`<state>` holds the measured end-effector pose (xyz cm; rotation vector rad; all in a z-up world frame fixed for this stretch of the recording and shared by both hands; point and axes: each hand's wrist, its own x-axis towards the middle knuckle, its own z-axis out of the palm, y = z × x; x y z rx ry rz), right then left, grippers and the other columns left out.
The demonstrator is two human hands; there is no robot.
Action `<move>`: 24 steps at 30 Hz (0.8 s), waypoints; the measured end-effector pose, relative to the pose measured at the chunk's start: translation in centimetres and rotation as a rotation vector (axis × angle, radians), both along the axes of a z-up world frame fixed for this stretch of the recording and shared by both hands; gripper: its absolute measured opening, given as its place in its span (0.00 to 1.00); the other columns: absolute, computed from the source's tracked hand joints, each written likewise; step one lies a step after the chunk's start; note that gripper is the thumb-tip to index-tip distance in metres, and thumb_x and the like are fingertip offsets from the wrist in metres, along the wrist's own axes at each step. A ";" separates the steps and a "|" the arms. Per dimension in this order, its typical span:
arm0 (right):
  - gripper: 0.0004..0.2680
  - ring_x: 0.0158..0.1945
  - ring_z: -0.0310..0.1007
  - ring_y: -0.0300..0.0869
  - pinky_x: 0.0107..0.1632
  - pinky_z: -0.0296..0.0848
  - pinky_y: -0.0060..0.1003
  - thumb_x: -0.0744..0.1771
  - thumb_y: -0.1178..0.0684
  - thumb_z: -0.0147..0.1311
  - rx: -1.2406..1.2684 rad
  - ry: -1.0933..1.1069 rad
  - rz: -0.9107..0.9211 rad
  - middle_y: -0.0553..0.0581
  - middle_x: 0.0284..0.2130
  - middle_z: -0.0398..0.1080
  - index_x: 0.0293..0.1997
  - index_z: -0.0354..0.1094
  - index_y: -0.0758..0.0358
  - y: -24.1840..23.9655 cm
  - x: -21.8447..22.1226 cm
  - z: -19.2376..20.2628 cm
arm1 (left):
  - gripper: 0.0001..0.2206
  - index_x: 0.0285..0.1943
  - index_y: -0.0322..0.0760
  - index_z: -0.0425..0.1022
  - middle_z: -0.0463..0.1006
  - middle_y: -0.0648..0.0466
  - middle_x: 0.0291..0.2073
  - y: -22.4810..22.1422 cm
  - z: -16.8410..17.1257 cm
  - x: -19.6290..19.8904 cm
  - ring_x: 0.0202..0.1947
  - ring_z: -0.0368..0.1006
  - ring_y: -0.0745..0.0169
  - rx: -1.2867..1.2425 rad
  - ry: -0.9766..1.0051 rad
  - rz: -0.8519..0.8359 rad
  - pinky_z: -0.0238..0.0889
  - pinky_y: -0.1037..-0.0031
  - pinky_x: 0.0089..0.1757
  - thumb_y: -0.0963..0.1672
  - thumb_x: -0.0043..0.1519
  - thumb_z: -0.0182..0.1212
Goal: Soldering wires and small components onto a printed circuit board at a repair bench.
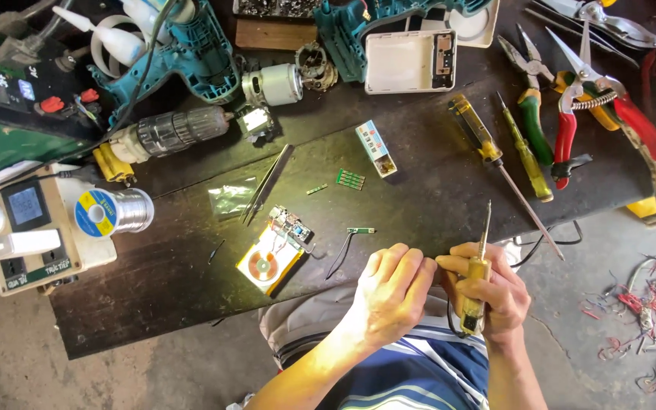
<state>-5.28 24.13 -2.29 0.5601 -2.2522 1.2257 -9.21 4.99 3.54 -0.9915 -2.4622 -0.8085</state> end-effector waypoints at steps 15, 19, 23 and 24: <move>0.19 0.32 0.80 0.52 0.36 0.81 0.48 0.58 0.66 0.67 -0.364 0.022 0.111 0.70 0.35 0.76 0.29 0.48 0.58 -6.9 -0.8 4.7 | 0.00 0.39 0.31 0.76 0.76 0.53 0.31 -4.0 1.1 6.5 0.32 0.69 0.69 1.181 -1.209 0.399 0.64 0.78 0.36 0.37 0.62 0.61; 0.18 0.30 0.75 0.53 0.40 0.78 0.49 0.60 0.65 0.66 -0.392 -0.093 0.152 0.65 0.36 0.77 0.33 0.50 0.56 -8.4 -0.4 4.1 | 0.01 0.36 0.32 0.76 0.76 0.54 0.30 -5.3 0.7 6.8 0.30 0.68 0.70 1.145 -1.248 0.466 0.63 0.79 0.35 0.37 0.61 0.62; 0.18 0.29 0.74 0.52 0.38 0.78 0.47 0.62 0.66 0.64 -0.405 -0.072 0.202 0.64 0.36 0.77 0.40 0.51 0.55 -9.6 -0.4 4.0 | 0.04 0.29 0.31 0.74 0.68 0.53 0.18 -6.0 0.7 6.6 0.21 0.61 0.67 1.245 -1.381 0.468 0.55 0.76 0.28 0.37 0.57 0.60; 0.17 0.28 0.73 0.52 0.38 0.78 0.47 0.62 0.65 0.64 -0.393 -0.064 0.200 0.64 0.35 0.77 0.41 0.51 0.56 -9.8 -0.3 3.9 | 0.05 0.26 0.29 0.72 0.68 0.51 0.19 -6.0 0.4 6.6 0.21 0.61 0.65 1.358 -1.406 0.454 0.55 0.75 0.27 0.35 0.56 0.58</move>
